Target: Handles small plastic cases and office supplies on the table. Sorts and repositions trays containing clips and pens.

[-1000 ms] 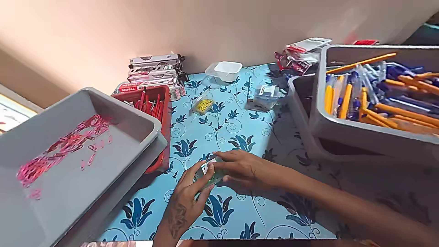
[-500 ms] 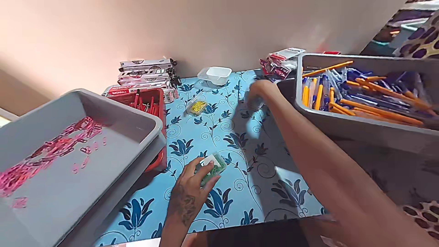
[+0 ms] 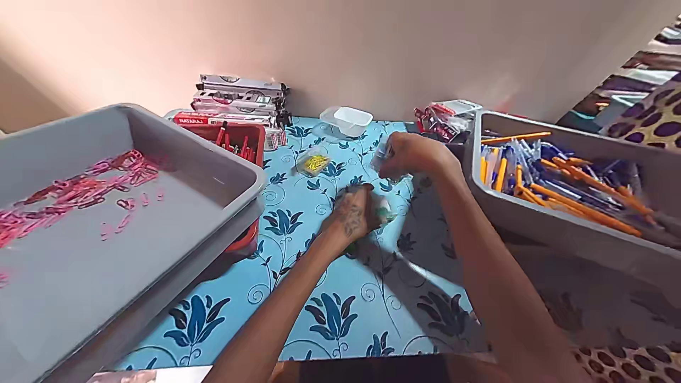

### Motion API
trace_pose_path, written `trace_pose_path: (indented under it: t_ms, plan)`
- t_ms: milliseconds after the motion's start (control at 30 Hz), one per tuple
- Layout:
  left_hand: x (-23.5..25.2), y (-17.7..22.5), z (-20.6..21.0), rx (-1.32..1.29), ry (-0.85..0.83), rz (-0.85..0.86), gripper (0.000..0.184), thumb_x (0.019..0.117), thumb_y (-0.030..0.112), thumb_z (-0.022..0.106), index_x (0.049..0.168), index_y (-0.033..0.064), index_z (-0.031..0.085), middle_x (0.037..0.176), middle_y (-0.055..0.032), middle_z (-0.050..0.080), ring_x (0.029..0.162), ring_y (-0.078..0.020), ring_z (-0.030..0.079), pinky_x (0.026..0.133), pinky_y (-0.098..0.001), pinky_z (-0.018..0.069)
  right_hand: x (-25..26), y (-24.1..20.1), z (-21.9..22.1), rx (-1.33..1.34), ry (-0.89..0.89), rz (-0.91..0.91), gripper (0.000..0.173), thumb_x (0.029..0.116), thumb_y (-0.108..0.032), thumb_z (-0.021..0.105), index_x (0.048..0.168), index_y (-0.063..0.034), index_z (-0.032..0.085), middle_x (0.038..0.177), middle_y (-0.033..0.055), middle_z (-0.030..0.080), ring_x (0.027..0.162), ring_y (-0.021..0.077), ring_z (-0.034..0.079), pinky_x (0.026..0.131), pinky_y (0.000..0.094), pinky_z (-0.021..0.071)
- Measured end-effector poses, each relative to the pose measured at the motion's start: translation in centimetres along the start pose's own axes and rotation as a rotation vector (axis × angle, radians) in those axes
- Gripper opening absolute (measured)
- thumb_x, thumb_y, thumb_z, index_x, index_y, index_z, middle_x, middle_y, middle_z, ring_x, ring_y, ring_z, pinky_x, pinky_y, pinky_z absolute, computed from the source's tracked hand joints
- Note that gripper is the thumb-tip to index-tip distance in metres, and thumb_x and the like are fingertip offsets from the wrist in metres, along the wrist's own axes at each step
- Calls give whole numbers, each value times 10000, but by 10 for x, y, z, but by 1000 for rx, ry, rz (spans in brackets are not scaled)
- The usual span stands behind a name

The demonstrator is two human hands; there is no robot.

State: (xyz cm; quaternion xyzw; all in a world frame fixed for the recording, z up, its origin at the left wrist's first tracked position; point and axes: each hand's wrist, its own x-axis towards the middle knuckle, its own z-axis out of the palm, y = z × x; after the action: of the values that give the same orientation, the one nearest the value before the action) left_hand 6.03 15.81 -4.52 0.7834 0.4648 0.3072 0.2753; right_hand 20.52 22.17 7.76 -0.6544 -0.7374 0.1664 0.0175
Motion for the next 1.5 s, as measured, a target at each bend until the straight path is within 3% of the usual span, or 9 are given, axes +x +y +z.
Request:
trace_pose_path:
  t_ms: [300,433,600,800,900,1033,1167,1400,1500]
  plan:
    - [97,-29,49,-204,187,110,869,807,179,877,1477,-59,375,1273,-275,620,1147,-380,648,989,-527,529,15,15,-4,-53,30,187,488,899,-208,762,1271,57,589,1238,314,626,1198,494,586,935,704,437]
    - [91,-26,50,-163,223,141,558,1005,17,589,1513,-50,367,1397,-289,561,1261,-413,596,1056,-527,473,21,19,12,-44,5,246,527,919,-170,722,1345,64,519,1295,331,580,1248,494,553,972,664,431]
    - [92,-34,59,-137,256,164,811,885,94,779,1551,-38,334,1454,-269,525,1301,-383,572,1088,-517,463,23,24,11,-57,-33,224,563,921,-200,725,1371,58,506,1286,348,583,1218,521,560,938,713,426]
    - [59,-8,20,108,249,116,713,986,-21,589,1566,-129,188,1569,-339,346,1270,-412,598,1014,-466,522,22,28,8,-7,-5,194,1073,830,-227,843,1642,-67,159,1469,403,416,1286,598,473,980,750,388]
    - [33,-12,-3,172,358,169,649,876,-37,656,1480,-92,424,1500,-294,455,1202,-387,629,923,-457,572,21,22,2,32,36,161,1226,772,-240,909,1651,-58,74,1509,426,347,1340,630,395,1017,784,328]
    - [37,-33,-36,432,644,96,474,968,101,606,1416,-40,543,1427,-332,496,1289,-494,524,1041,-562,458,12,6,-11,83,198,55,1177,828,-317,871,1643,-18,76,1543,417,302,1387,614,348,1044,770,304]
    - [70,-69,-54,458,387,-176,524,1074,325,503,1500,19,504,1571,-344,353,1464,-528,331,1162,-681,262,0,-7,-20,77,243,1,1055,887,-368,814,1640,-38,152,1516,366,387,1374,562,401,1043,725,338]
    - [59,-79,-46,457,227,-267,460,1061,237,530,1509,131,528,1468,-363,450,1358,-538,445,1065,-641,408,10,15,-12,-49,42,79,1044,781,-313,907,1595,-42,314,1499,395,385,1375,588,377,1043,760,311]
    - [48,-73,-39,449,249,-212,444,1051,219,539,1489,152,558,1353,-335,543,1246,-525,531,951,-642,470,26,28,8,-74,3,98,965,768,-222,905,1557,-31,383,1380,392,511,1280,593,480,992,777,354]
